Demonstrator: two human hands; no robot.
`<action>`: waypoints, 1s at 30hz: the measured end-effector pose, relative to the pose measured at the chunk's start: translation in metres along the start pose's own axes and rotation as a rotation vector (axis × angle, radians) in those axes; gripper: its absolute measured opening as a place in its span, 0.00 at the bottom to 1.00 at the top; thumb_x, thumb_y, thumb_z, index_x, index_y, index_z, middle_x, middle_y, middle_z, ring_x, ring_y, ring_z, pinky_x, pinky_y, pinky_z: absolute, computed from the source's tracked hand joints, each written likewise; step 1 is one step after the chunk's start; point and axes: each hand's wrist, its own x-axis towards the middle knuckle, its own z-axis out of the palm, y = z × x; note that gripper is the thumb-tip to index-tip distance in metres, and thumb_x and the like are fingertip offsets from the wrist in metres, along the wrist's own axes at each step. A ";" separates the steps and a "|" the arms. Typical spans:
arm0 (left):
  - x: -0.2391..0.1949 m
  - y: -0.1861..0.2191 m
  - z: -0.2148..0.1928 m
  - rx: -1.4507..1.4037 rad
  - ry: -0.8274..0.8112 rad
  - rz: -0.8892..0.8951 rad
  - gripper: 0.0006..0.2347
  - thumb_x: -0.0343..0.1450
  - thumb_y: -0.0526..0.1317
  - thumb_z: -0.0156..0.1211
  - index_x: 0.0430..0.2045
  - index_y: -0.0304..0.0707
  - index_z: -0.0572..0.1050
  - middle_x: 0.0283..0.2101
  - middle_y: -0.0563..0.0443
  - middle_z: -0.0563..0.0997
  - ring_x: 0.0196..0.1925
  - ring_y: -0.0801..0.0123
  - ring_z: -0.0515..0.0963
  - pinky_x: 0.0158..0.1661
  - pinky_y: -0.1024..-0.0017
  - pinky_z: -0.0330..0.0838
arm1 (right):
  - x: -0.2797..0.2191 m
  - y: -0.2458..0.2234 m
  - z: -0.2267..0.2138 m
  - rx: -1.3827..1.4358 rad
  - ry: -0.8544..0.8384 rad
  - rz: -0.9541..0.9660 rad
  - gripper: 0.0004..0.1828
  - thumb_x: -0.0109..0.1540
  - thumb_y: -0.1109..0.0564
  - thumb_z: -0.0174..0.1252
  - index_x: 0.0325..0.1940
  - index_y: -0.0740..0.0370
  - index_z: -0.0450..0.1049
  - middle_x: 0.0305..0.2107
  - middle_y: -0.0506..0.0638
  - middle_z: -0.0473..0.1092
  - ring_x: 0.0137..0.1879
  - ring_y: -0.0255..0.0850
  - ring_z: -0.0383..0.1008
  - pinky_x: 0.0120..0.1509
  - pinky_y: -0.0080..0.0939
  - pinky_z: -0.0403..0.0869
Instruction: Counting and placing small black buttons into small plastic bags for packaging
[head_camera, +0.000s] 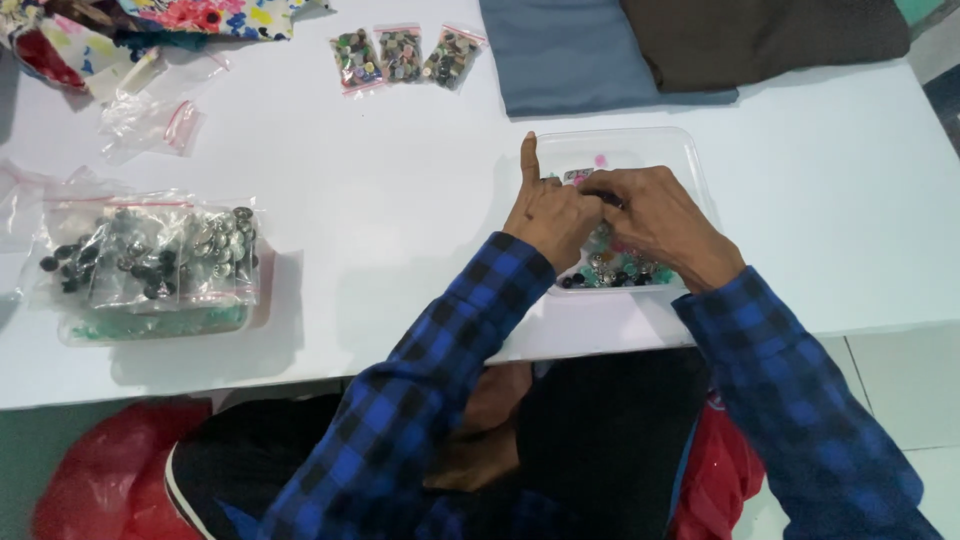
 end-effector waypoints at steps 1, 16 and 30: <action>-0.003 0.001 -0.007 -0.001 0.002 -0.004 0.11 0.64 0.34 0.59 0.38 0.50 0.82 0.36 0.49 0.86 0.51 0.51 0.82 0.65 0.23 0.18 | 0.000 -0.003 -0.001 -0.002 -0.002 -0.003 0.10 0.65 0.62 0.61 0.50 0.64 0.80 0.35 0.65 0.78 0.40 0.62 0.80 0.43 0.56 0.77; -0.036 -0.042 -0.004 -0.428 0.910 0.024 0.11 0.70 0.36 0.66 0.45 0.49 0.76 0.39 0.53 0.83 0.52 0.63 0.81 0.69 0.47 0.45 | -0.002 -0.043 -0.016 0.124 0.302 -0.263 0.08 0.65 0.69 0.63 0.48 0.67 0.80 0.35 0.64 0.78 0.39 0.58 0.80 0.37 0.49 0.77; -0.155 -0.127 0.068 -0.673 0.790 -0.292 0.12 0.62 0.39 0.75 0.34 0.54 0.79 0.30 0.63 0.84 0.36 0.65 0.83 0.46 0.64 0.73 | -0.003 -0.138 0.136 -0.025 0.428 -0.190 0.13 0.62 0.62 0.65 0.51 0.55 0.77 0.34 0.48 0.78 0.43 0.44 0.81 0.44 0.40 0.80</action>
